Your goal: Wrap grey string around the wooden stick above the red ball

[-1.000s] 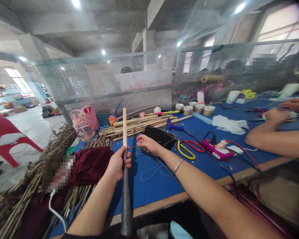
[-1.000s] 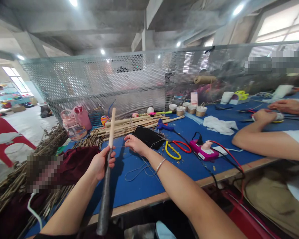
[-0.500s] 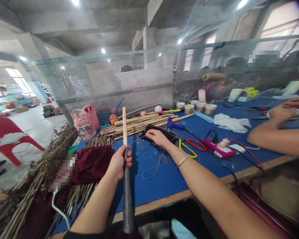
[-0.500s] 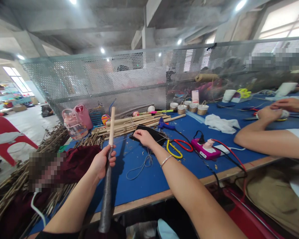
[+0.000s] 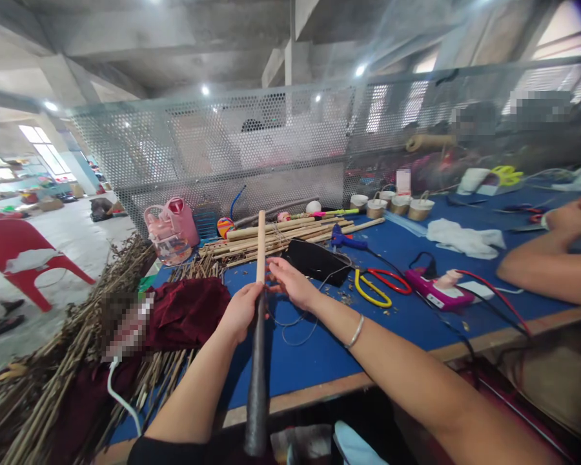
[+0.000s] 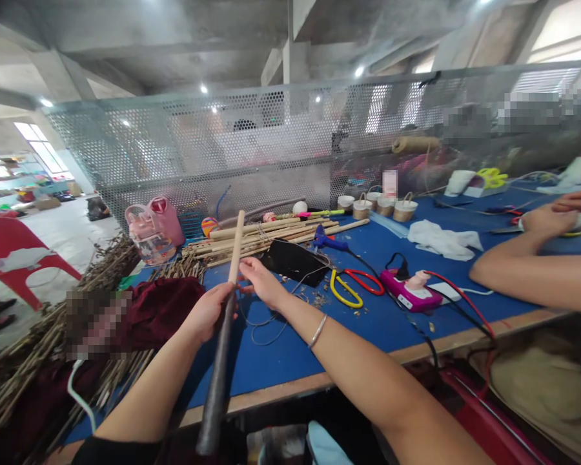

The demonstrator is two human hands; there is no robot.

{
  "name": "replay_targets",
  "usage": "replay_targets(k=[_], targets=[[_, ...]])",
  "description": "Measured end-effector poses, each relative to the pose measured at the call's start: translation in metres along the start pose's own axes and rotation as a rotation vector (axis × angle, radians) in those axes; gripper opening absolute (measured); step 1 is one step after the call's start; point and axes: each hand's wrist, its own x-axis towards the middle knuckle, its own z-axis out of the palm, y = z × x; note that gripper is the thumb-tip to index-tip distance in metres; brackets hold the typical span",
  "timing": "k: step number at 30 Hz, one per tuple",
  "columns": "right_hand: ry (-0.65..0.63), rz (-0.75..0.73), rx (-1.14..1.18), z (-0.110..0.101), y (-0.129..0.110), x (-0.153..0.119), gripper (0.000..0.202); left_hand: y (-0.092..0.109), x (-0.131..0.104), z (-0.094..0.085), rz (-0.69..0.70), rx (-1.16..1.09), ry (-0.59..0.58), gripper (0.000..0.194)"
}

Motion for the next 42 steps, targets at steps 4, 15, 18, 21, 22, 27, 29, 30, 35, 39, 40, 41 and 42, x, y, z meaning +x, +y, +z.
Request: replay_targets(k=[4, 15, 18, 21, 22, 27, 29, 30, 35, 39, 40, 41, 42], targets=[[-0.159, 0.187, 0.147, 0.005, 0.002, -0.007, 0.028, -0.002, 0.005, -0.005, 0.016, 0.078, -0.014, 0.023], [-0.04, 0.019, -0.437, -0.001, 0.011, -0.002, 0.028, 0.003, 0.012, -0.019, -0.091, -0.048, 0.058, 0.012], [-0.09, -0.02, -0.497, -0.003, 0.012, -0.001, 0.02, 0.005, 0.014, -0.021, -0.192, -0.147, 0.017, 0.01], [-0.135, 0.002, -0.665, -0.005, 0.013, 0.001, 0.013, 0.005, 0.012, -0.017, -0.254, -0.248, -0.055, 0.011], [-0.142, 0.01, -0.724, -0.006, 0.013, 0.001, 0.012, 0.004, 0.011, -0.016, -0.253, -0.281, -0.071, 0.012], [-0.155, 0.005, -0.808, -0.008, 0.014, 0.003, 0.013, -0.005, 0.011, -0.007, -0.182, -0.431, -0.06, 0.015], [-0.15, 0.004, -0.807, -0.009, 0.015, 0.004, 0.013, -0.007, 0.012, -0.005, -0.17, -0.465, -0.049, 0.015], [-0.15, 0.0, -0.803, -0.009, 0.015, 0.004, 0.013, -0.007, 0.012, -0.005, -0.167, -0.476, -0.048, 0.015], [-0.202, -0.008, -0.761, -0.011, 0.016, 0.005, 0.013, -0.006, 0.012, -0.006, -0.153, -0.49, -0.062, 0.015], [-0.219, -0.004, -0.786, -0.013, 0.016, 0.006, 0.014, -0.006, 0.011, -0.003, -0.122, -0.478, -0.054, 0.015], [-0.219, 0.001, -0.797, -0.013, 0.017, 0.006, 0.014, -0.006, 0.011, -0.002, -0.111, -0.472, -0.045, 0.015], [-0.216, 0.007, -0.811, -0.013, 0.017, 0.006, 0.014, -0.006, 0.01, -0.001, -0.099, -0.464, -0.037, 0.015], [-0.211, 0.016, -0.828, -0.013, 0.017, 0.007, 0.014, -0.006, 0.008, 0.0, -0.087, -0.452, -0.031, 0.015]])
